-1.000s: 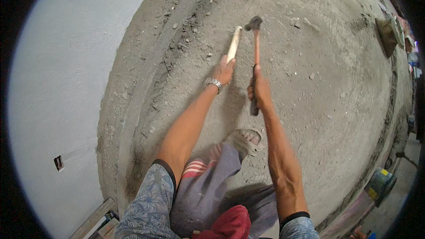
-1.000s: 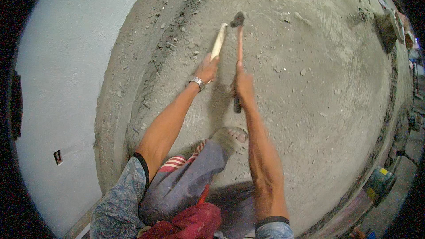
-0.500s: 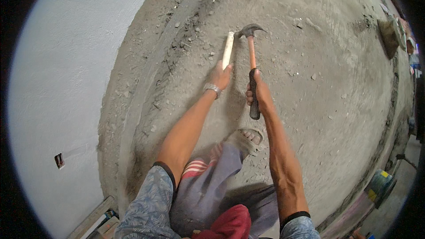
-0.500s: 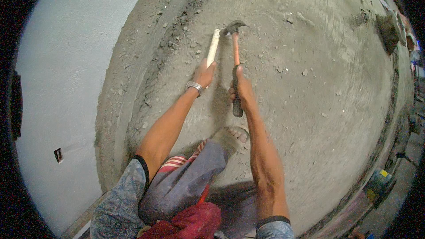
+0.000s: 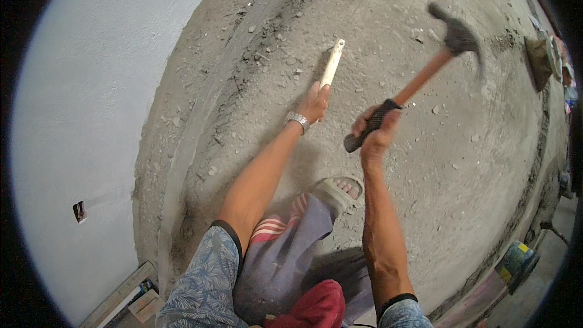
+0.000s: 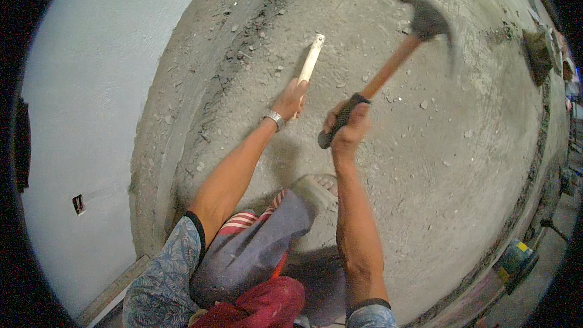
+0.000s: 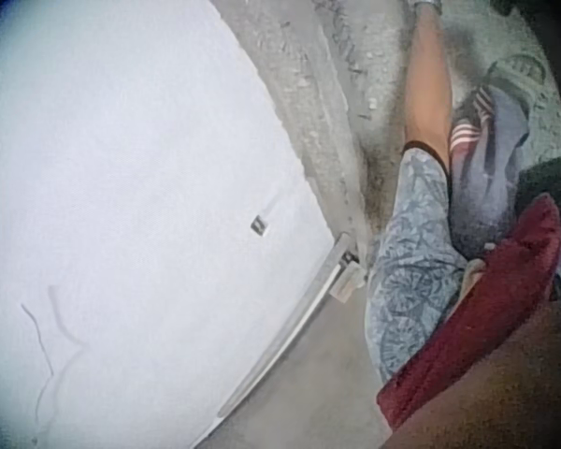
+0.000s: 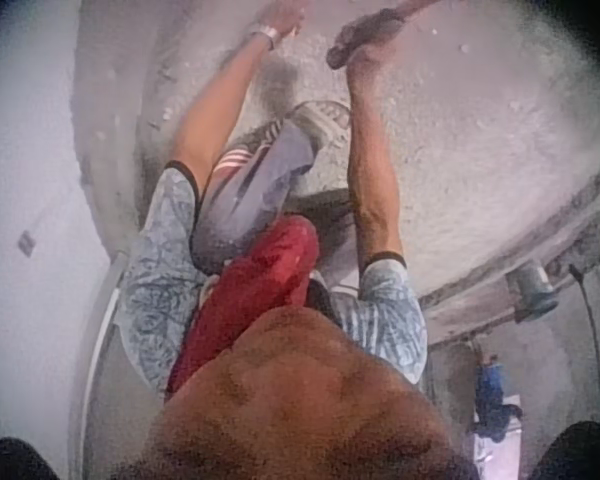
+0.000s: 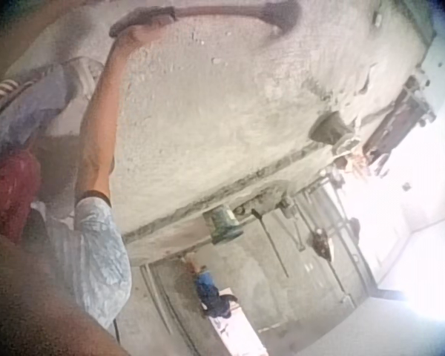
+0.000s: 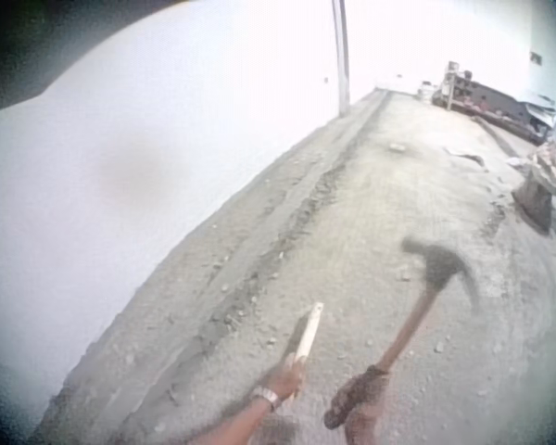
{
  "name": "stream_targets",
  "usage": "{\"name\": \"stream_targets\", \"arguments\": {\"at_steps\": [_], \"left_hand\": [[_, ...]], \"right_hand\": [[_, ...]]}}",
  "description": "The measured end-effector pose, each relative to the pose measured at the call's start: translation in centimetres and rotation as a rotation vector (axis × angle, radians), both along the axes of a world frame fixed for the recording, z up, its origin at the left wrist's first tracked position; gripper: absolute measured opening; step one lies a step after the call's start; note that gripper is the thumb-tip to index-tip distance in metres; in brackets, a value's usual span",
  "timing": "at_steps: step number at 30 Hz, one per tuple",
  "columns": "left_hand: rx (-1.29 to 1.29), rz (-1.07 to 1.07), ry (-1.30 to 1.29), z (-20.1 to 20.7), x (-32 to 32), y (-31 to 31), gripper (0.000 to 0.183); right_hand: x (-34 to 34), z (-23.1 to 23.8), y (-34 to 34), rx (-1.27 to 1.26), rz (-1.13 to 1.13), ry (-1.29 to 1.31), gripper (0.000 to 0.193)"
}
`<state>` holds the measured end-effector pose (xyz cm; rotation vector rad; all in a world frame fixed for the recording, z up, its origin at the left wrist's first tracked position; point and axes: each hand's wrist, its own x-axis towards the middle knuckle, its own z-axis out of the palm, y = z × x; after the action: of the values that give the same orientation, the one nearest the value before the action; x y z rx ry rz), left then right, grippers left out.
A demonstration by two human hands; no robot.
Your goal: The person sits on the floor and repeatedly strikes a white plastic conduit pipe with a hammer to break it into smaller pieces. Another person is visible in the background working with a bucket and shovel.
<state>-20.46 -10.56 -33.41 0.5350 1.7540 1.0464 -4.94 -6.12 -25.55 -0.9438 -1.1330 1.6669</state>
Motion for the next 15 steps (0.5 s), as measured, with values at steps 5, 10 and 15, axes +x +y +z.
{"name": "stream_targets", "arguments": {"at_steps": [5, 10, 15], "left_hand": [[0.014, 0.044, -0.026, -1.1, -0.3, -0.5, 0.044], [-0.026, 0.007, 0.053, -0.6, -0.5, -0.8, 0.04], [0.019, -0.019, 0.021, -0.5, 0.8, -0.1, 0.047]], "right_hand": [[0.2, -4.9, 1.3, -0.507, 0.324, -0.371, 0.061], [1.7, -1.1, 0.8, -0.444, 0.159, -0.177, 0.063], [1.3, -0.4, -0.6, -0.158, 0.02, 0.082, 0.061]]}}
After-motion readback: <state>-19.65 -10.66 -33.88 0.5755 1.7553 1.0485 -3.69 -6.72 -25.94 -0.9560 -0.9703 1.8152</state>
